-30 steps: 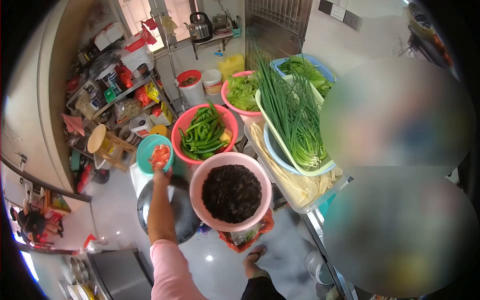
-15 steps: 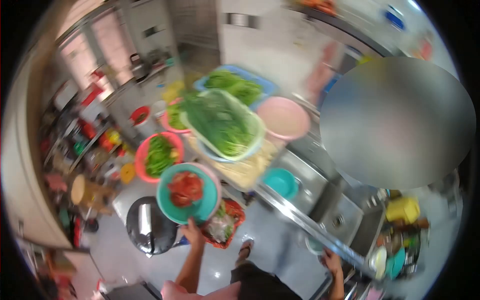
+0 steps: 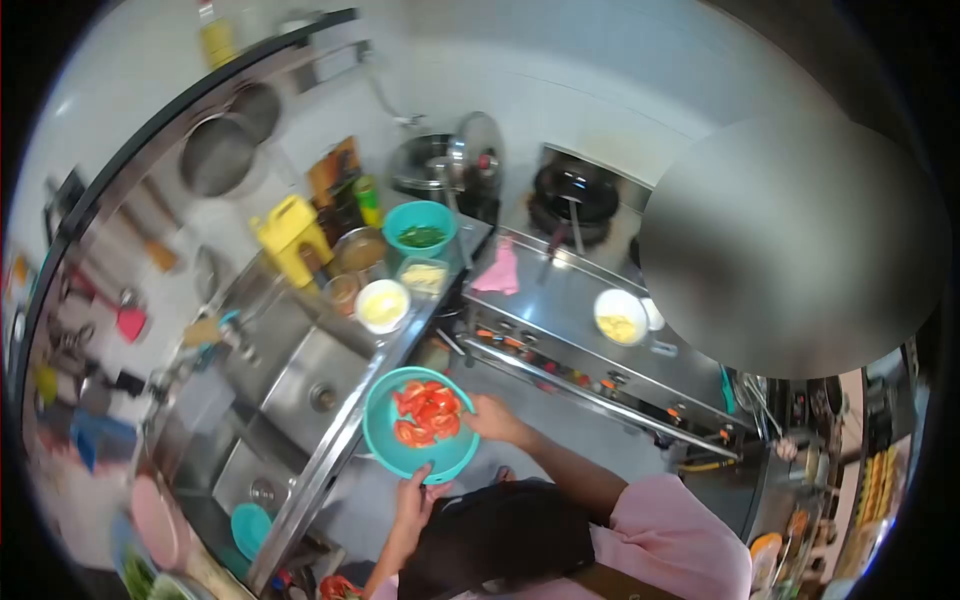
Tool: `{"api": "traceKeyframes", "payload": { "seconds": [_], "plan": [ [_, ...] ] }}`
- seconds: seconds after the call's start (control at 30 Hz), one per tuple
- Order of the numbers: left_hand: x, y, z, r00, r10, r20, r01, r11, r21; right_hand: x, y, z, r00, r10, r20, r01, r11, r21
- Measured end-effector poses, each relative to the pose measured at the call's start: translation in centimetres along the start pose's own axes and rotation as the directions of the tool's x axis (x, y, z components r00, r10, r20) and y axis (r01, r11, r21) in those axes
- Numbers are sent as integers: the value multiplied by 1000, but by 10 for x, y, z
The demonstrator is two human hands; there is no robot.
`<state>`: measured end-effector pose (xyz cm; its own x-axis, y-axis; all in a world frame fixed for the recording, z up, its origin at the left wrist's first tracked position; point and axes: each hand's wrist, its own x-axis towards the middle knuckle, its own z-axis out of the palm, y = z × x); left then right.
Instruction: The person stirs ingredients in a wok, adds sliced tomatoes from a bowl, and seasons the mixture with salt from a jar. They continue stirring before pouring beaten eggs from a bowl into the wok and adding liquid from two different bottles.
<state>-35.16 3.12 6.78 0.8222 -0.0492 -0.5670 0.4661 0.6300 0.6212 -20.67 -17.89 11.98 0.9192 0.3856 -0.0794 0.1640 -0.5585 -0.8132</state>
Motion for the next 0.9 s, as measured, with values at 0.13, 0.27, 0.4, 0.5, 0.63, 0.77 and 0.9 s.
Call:
{"api": "traceKeyframes", "payload": {
  "seconds": [0.13, 0.27, 0.4, 0.5, 0.63, 0.77, 0.9],
  "plan": [
    [56, 4, 76, 910, -372, 185, 376, 927, 15, -11, 51, -93, 949, 284, 134, -306, 934, 185],
    [132, 24, 140, 870, -446, 211, 429, 895, 123, 18, 107, -174, 905, 418, 71, -416, 841, 345],
    [227, 55, 212, 901, -344, 263, 296, 933, 205, 93, 197, -268, 719, 220, -660, -349, 935, -68],
    [297, 89, 282, 933, -255, 253, 197, 952, 235, 161, 233, -317, 586, 255, -769, -501, 860, -97],
    [394, 129, 382, 933, -93, 347, -4, 963, 270, 230, 296, -324, 609, 367, -704, -578, 813, -76],
    [498, 140, 472, 928, 142, 343, -291, 852, 435, 232, 302, -343, 630, 524, -573, -549, 823, 149],
    [596, 115, 537, 910, 333, 246, -378, 422, 824, 187, 233, -363, 628, 722, -291, -64, 420, 905]
  ]
}}
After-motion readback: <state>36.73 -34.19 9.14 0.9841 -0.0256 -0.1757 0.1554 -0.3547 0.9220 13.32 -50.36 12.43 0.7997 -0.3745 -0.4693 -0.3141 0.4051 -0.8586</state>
